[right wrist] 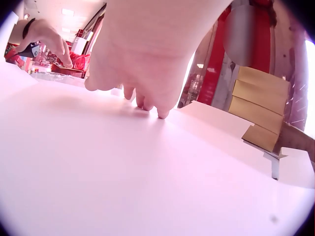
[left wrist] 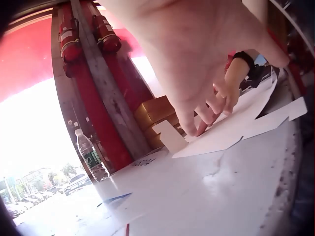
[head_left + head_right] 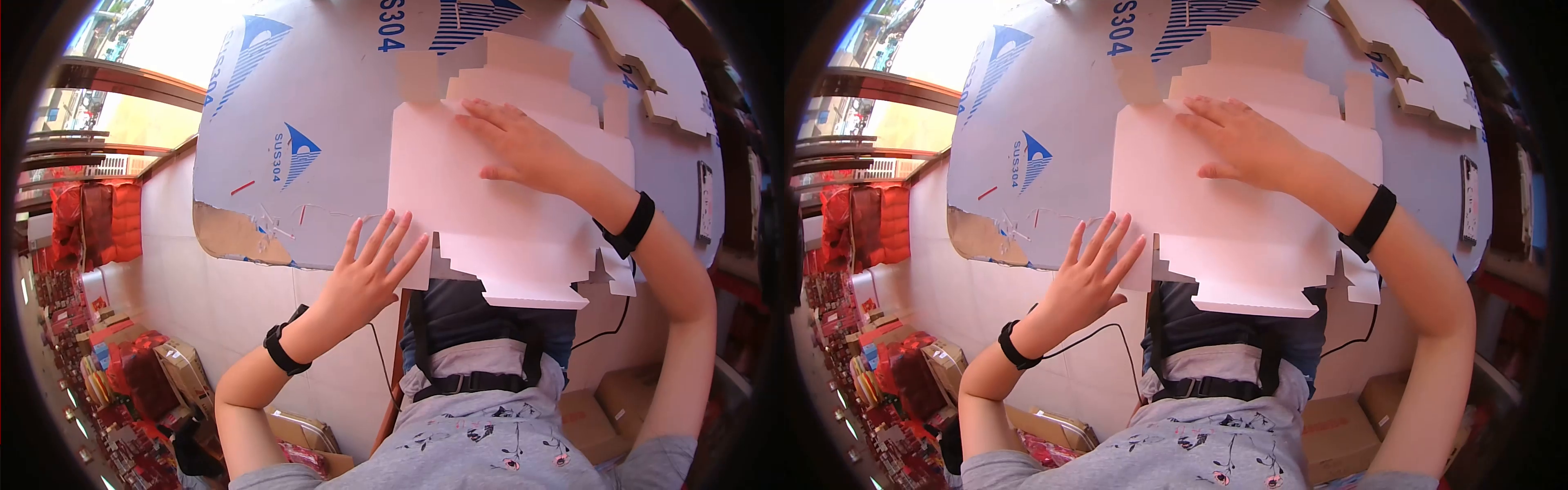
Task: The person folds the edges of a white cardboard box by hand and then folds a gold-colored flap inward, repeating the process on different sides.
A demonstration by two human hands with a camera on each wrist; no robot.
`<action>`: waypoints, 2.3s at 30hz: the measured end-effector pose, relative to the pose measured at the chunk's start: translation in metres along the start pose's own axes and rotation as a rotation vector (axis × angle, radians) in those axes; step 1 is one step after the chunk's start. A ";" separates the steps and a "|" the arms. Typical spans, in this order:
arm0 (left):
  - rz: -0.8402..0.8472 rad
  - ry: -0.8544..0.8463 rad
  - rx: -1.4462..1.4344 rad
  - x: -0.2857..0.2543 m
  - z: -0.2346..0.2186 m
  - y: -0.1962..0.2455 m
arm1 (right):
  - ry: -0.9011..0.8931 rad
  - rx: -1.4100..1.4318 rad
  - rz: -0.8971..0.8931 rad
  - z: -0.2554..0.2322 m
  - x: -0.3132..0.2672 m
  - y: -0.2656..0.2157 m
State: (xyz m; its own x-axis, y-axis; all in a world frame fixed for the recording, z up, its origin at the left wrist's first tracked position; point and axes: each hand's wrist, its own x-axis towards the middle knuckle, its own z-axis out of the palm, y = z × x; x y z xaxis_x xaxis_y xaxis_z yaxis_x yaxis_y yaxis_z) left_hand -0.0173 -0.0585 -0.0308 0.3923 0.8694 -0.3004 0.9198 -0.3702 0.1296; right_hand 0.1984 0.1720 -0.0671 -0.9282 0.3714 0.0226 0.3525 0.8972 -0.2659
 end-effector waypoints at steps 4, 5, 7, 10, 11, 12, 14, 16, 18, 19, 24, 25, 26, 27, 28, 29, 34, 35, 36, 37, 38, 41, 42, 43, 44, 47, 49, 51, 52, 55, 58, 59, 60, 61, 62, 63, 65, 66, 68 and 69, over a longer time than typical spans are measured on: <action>0.009 0.223 0.173 0.005 0.023 -0.004 | 0.000 0.017 0.024 -0.002 -0.001 -0.001; 0.006 0.251 0.193 0.009 0.022 -0.006 | -0.022 0.035 0.034 -0.003 -0.001 -0.001; 0.018 0.256 0.155 0.010 0.015 -0.008 | -0.007 0.036 0.034 0.001 -0.002 0.001; 0.052 0.282 0.093 0.015 0.003 -0.018 | 0.003 0.026 0.031 0.004 -0.002 0.002; 0.079 0.306 0.067 0.019 -0.001 -0.022 | -0.001 0.013 0.033 0.004 -0.002 0.002; 0.077 0.304 0.067 0.022 -0.006 -0.027 | -0.001 0.015 0.032 0.004 -0.001 0.001; 0.010 0.267 -0.246 0.033 -0.014 -0.036 | -0.009 0.006 0.049 0.003 -0.001 0.000; -0.012 0.341 -0.313 0.047 -0.020 -0.040 | -0.001 0.013 0.043 0.004 -0.002 0.001; -0.204 0.297 -0.515 0.056 -0.031 -0.040 | 0.011 0.020 0.039 0.004 -0.002 0.001; -0.203 0.327 -0.504 0.061 -0.026 -0.043 | 0.010 0.023 0.037 0.005 -0.001 0.002; -0.274 0.451 -0.263 0.073 -0.010 -0.030 | 0.005 0.053 0.046 0.007 -0.003 0.003; -0.246 0.601 -0.074 0.073 -0.005 -0.027 | 0.056 0.030 0.028 0.011 -0.003 0.004; -0.247 0.597 -0.074 0.072 -0.003 -0.026 | 0.107 0.007 0.009 0.015 -0.004 0.005; -0.092 0.615 0.124 0.071 -0.003 -0.025 | 0.107 0.011 0.008 0.014 -0.003 0.005; 0.063 0.625 0.321 0.068 -0.004 -0.024 | 0.099 0.002 0.011 0.013 -0.003 0.005; 0.166 0.550 0.258 0.063 -0.005 -0.015 | 0.091 -0.006 0.012 0.012 -0.003 0.004; 0.068 0.309 -0.046 0.032 0.018 0.013 | 0.071 0.003 0.031 0.013 -0.003 0.005; 0.039 0.287 -0.154 0.030 0.020 0.014 | 0.061 0.011 0.030 0.012 -0.003 0.005; 0.008 0.265 -0.265 0.028 0.022 0.015 | 0.058 0.013 0.030 0.013 -0.004 0.004; 0.007 0.265 -0.269 0.027 0.023 0.015 | 0.062 0.004 0.024 0.014 -0.004 0.005; 0.015 0.246 -0.237 0.027 0.024 0.016 | 0.068 -0.007 0.017 0.013 -0.004 0.005; 0.009 0.264 -0.324 0.027 0.017 0.011 | -0.017 0.027 0.054 0.001 -0.008 -0.003; 0.000 0.285 -0.448 0.027 0.012 0.007 | -0.014 0.021 0.057 -0.009 -0.014 -0.008; -0.037 0.388 -0.431 0.028 0.003 0.004 | -0.045 0.032 0.060 -0.023 -0.023 -0.017; -0.077 0.488 -0.416 0.030 -0.009 0.000 | -0.080 0.046 0.063 -0.036 -0.032 -0.027; -0.082 0.668 -0.332 0.047 -0.034 -0.019 | -0.170 0.148 0.032 -0.061 -0.064 -0.059; -0.082 0.754 -0.345 0.045 -0.048 -0.024 | -0.230 0.137 0.045 -0.063 -0.083 -0.073; -0.155 0.325 -0.855 0.035 -0.059 -0.025 | -0.275 0.148 0.069 -0.060 -0.102 -0.084; -0.158 0.327 -0.853 0.033 -0.056 -0.023 | -0.274 0.148 0.066 -0.061 -0.111 -0.090; -0.060 0.259 -0.761 0.023 -0.028 -0.018 | -0.250 0.433 0.081 -0.060 -0.131 -0.111; -0.022 0.289 -0.526 0.012 -0.010 -0.007 | -0.166 0.193 -0.009 -0.039 -0.147 -0.128; -0.011 0.323 -0.420 0.009 -0.003 -0.004 | -0.008 0.081 -0.036 -0.028 -0.149 -0.132; -0.014 0.325 -0.419 0.007 0.000 -0.002 | -0.008 0.080 -0.039 -0.019 -0.153 -0.134; -0.033 0.320 -0.434 0.006 0.001 0.000 | 0.087 0.035 -0.023 -0.010 -0.157 -0.134; -0.051 0.317 -0.450 0.006 0.002 0.001 | 0.182 -0.013 -0.009 -0.006 -0.159 -0.134; -0.050 0.321 -0.450 0.006 -0.001 0.000 | 0.182 -0.017 -0.010 -0.005 -0.160 -0.135; -0.060 0.516 -0.513 0.009 -0.013 -0.006 | 0.420 -0.081 -0.055 -0.006 -0.160 -0.135; -0.052 0.523 -0.515 0.007 -0.016 -0.008 | 0.419 -0.092 -0.051 -0.012 -0.162 -0.132; -0.118 0.762 -0.598 0.002 -0.021 -0.015 | 0.538 -0.050 -0.170 -0.027 -0.172 -0.126; -0.102 0.769 -0.604 -0.001 -0.020 -0.019 | 0.536 -0.116 -0.223 -0.030 -0.182 -0.121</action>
State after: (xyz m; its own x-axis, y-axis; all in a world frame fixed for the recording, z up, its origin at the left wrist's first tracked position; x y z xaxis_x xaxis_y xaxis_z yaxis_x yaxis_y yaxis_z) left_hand -0.0351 -0.0463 -0.0143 0.0064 0.9430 0.3327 0.7096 -0.2387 0.6629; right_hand 0.3283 0.0028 -0.0101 -0.8023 0.2122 0.5579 0.1945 0.9766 -0.0918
